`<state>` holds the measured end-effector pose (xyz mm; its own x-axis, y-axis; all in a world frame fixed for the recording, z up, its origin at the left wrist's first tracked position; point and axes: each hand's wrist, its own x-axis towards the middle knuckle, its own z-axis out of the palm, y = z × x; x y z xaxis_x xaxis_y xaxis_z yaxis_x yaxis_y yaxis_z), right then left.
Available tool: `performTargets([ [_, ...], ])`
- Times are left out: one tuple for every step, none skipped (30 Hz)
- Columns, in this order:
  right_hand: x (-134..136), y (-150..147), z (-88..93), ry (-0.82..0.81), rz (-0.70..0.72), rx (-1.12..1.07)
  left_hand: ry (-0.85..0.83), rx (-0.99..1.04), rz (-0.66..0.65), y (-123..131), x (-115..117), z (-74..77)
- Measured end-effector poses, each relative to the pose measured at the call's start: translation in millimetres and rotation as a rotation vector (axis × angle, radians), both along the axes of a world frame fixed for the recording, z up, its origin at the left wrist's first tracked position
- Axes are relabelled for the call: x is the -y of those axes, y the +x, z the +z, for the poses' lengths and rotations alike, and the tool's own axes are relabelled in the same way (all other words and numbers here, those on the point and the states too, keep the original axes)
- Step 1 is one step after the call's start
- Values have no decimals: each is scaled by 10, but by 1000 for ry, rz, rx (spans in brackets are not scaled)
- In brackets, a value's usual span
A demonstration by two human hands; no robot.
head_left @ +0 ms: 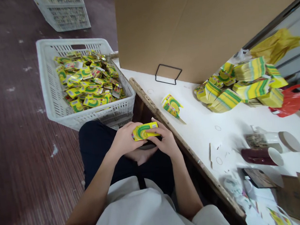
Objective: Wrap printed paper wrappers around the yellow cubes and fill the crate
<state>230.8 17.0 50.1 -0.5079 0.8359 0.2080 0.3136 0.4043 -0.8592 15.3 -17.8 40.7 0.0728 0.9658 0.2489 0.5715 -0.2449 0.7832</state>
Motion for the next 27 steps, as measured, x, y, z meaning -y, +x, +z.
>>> performTargets([
  [18, -25, -12, 8, -29, -2, 5, 3, 6, 5, -4, 3],
  [34, -46, -27, 9, -39, -10, 11, 6, 8, 8, -6, 8],
  [46, -61, -43, 1, -32, -26, 16, 11, 9, 10, -8, 12],
  [54, -70, -59, -16, -25, -58, 19, 17, 8, 14, -7, 16],
  [58, -75, -75, -38, -22, -97, 22, 21, 9, 20, -5, 17],
  [60, -82, -93, -61, -28, -134, 24, 23, 13, 31, -3, 13],
  [60, -92, -112, -79, -44, -160, 26, 23, 20, 45, -1, 2],
  [60, -109, -135, -93, -68, -172, 27, 23, 27, 60, -2, -17],
  [59, -130, -162, -102, -92, -170, 27, 27, 35, 71, -9, -43],
  [55, -154, -193, -109, -113, -166, 27, 36, 42, 75, -24, -73],
  [43, -175, -225, -115, -133, -170, 28, 48, 45, 65, -50, -103],
  [21, -186, -255, -124, -154, -186, 31, 73, 57, 39, -89, -128],
  [-15, -181, -280, -131, -179, -205, 45, 118, 95, -6, -140, -143],
  [-70, -155, -297, -126, -218, -212, 72, 181, 168, -68, -203, -145],
  [-144, -107, -302, -98, -283, -189, 111, 258, 269, -142, -274, -135],
  [-237, -37, -298, -56, -370, -143, 159, 341, 390, -222, -347, -114],
  [-346, 51, -286, 2, -479, -73, 200, 409, 496, -297, -415, -87],
  [-466, 148, -272, 65, -601, 19, 225, 449, 566, -360, -471, -63],
  [-593, 249, -261, 95, -688, 64, 233, 459, 598, -402, -510, -49],
  [-718, 344, -259, 110, -758, 93, 219, 447, 598, -419, -528, -52],
  [-836, 427, -270, 117, -816, 116, 189, 430, 576, -410, -524, -76],
  [-941, 495, -294, 119, -858, 131, 143, 418, 543, -379, -501, -122],
  [-1028, 546, -330, 123, -891, 145, 85, 418, 505, -332, -462, -187],
  [-1096, 581, -375, 127, -914, 156, 20, 428, 465, -275, -414, -265],
  [-1144, 604, -425, 132, -927, 164, -43, 444, 427, -215, -362, -345],
  [-1174, 616, -476, 136, -935, 168, -97, 461, 396, -158, -313, -420],
  [-1190, 621, -522, 140, -938, 169, -138, 473, 372, -109, -270, -482],
])
